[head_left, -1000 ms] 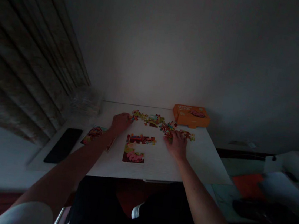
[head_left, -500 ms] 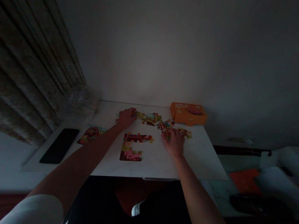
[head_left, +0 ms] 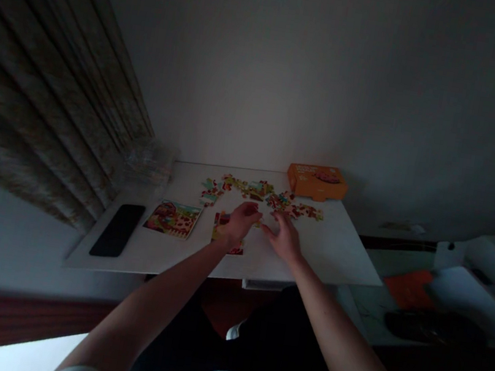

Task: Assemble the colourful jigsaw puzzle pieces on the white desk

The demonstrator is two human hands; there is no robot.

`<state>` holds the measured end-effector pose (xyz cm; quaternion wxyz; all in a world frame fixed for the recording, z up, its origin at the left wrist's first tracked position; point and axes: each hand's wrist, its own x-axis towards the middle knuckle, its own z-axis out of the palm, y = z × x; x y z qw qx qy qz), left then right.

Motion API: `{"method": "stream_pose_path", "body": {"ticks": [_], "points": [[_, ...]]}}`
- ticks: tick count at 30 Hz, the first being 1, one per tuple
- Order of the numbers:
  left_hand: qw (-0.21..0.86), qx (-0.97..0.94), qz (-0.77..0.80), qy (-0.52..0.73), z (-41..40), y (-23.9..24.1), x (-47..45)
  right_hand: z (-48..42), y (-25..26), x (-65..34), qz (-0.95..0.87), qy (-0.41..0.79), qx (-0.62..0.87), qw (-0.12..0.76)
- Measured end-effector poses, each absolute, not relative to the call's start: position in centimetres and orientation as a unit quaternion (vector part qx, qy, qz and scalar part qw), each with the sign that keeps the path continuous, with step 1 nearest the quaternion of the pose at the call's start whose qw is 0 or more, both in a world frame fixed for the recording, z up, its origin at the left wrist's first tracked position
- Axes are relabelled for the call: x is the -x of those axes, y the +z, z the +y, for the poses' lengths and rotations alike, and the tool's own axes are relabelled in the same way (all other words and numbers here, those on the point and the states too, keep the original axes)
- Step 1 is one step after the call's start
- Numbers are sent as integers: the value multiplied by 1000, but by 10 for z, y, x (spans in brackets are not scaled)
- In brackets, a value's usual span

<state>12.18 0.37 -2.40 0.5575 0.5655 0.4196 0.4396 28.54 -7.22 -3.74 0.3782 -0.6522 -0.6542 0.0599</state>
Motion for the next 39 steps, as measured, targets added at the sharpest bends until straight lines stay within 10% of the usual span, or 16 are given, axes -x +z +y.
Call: {"method": "stream_pose_path", "body": {"ticks": [10,18,39], "points": [[528,-559,450,454,-24,-31,-106,-78,-38,-231,-550,176,620,532],[225,-854,349,313,-25,-37,-21,-67,-39,-238,-346,332,599,642],[120,-929,294,189,-26,-33,-4,38,-43,-234,-590,318,611,422]]}}
